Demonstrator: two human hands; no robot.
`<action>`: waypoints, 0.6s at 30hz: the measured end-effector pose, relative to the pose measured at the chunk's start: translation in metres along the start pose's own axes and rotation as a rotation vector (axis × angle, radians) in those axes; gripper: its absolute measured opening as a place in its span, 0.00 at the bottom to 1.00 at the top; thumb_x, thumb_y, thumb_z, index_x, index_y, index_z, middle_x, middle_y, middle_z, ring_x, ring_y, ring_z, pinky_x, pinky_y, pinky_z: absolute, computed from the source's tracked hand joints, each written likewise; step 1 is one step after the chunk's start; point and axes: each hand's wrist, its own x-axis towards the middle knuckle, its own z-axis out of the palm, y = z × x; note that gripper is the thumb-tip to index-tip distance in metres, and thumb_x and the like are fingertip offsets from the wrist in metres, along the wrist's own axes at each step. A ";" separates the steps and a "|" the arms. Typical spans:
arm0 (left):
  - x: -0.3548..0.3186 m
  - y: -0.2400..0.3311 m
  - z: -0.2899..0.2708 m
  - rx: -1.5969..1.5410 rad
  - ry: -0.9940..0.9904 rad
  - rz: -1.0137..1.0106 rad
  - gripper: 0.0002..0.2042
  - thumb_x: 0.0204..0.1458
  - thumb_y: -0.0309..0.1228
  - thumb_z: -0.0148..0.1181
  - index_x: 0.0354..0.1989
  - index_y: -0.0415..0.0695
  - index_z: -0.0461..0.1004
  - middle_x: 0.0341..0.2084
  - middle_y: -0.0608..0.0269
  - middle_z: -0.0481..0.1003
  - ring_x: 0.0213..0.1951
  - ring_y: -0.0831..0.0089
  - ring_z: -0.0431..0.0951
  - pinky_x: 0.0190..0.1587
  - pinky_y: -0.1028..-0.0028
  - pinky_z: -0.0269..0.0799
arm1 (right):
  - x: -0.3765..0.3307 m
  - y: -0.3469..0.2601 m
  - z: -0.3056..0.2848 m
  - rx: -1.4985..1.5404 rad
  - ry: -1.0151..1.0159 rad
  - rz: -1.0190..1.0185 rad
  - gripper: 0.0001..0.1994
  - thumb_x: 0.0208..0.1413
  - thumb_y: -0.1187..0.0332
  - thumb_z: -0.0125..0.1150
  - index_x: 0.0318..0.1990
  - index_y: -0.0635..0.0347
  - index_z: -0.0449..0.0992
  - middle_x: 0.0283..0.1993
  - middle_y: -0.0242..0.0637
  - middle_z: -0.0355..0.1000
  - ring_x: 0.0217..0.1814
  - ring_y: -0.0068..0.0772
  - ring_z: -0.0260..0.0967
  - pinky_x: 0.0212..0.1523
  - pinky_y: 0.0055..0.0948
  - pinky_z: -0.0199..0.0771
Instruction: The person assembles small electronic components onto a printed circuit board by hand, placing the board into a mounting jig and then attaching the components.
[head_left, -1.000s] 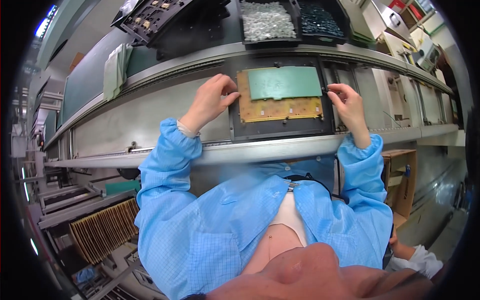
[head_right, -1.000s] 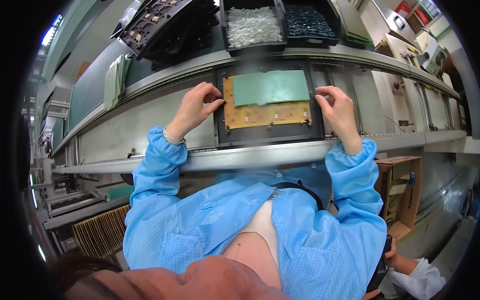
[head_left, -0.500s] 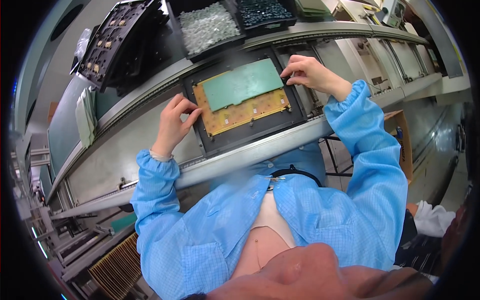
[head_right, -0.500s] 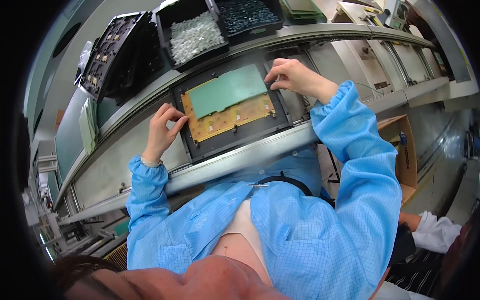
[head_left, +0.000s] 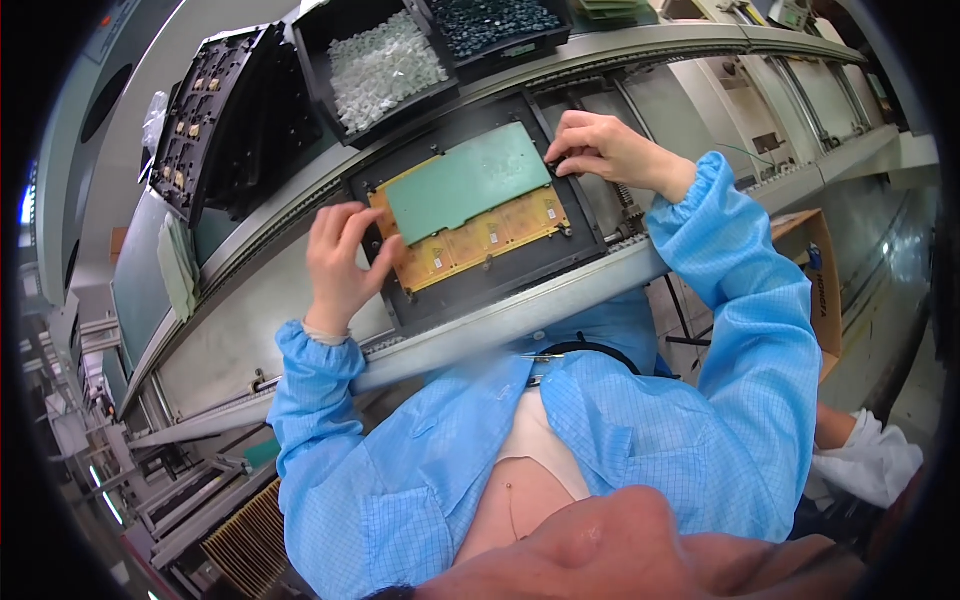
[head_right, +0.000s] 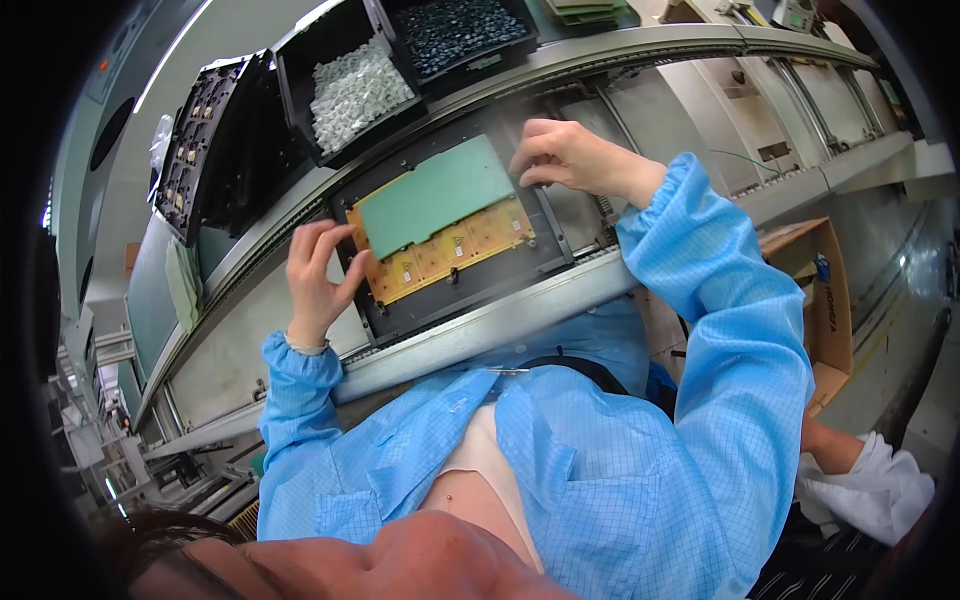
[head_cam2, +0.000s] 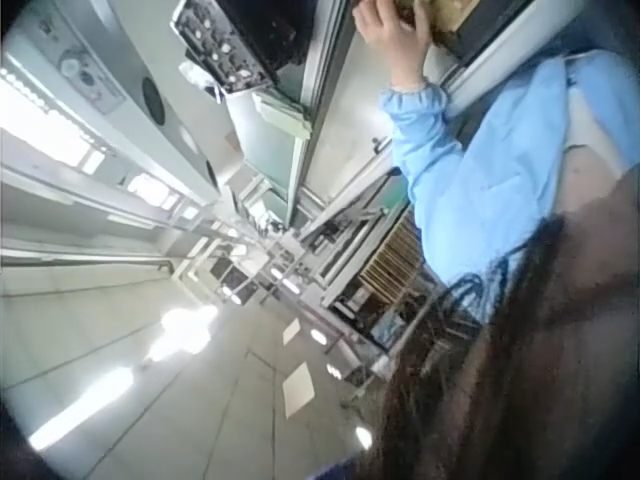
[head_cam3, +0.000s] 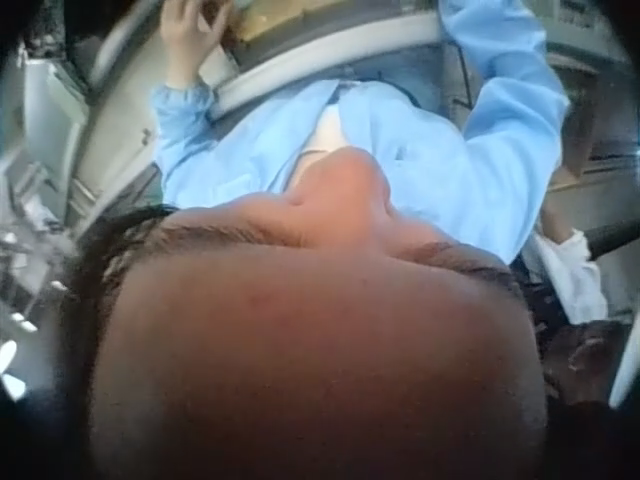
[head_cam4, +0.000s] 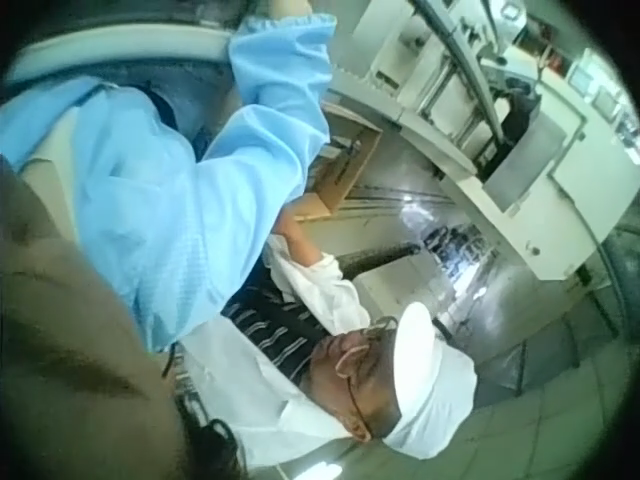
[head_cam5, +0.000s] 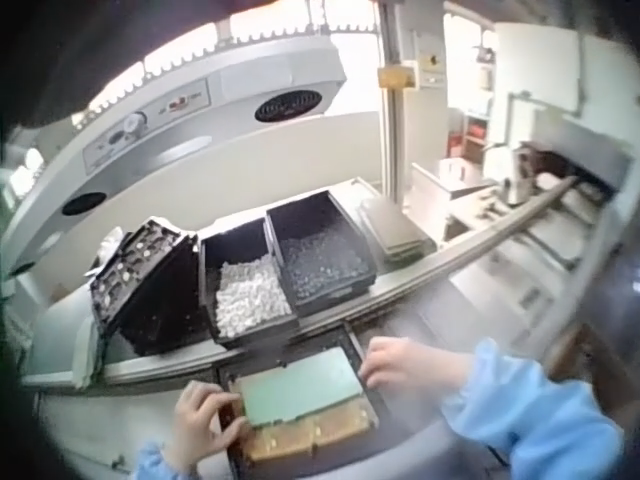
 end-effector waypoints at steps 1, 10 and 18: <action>0.010 0.006 0.000 0.009 0.006 0.072 0.19 0.41 0.32 0.73 0.43 0.42 0.77 0.41 0.57 0.75 0.44 0.57 0.75 0.47 0.63 0.73 | -0.003 -0.003 0.000 0.032 0.022 0.032 0.09 0.54 0.75 0.67 0.42 0.63 0.79 0.42 0.34 0.67 0.41 0.27 0.71 0.40 0.25 0.77; 0.032 0.002 0.000 -0.010 -0.320 0.099 0.36 0.36 0.41 0.76 0.57 0.44 0.70 0.56 0.54 0.70 0.57 0.53 0.69 0.60 0.58 0.65 | -0.006 -0.033 -0.001 0.040 0.023 0.157 0.08 0.57 0.72 0.65 0.44 0.62 0.79 0.41 0.34 0.67 0.37 0.25 0.69 0.36 0.23 0.73; 0.029 0.000 0.004 -0.142 -0.277 0.066 0.35 0.34 0.32 0.75 0.57 0.44 0.71 0.54 0.55 0.73 0.54 0.56 0.73 0.56 0.62 0.71 | 0.004 -0.035 0.017 -0.091 0.246 0.139 0.09 0.58 0.68 0.61 0.37 0.65 0.81 0.33 0.44 0.70 0.34 0.44 0.69 0.38 0.36 0.70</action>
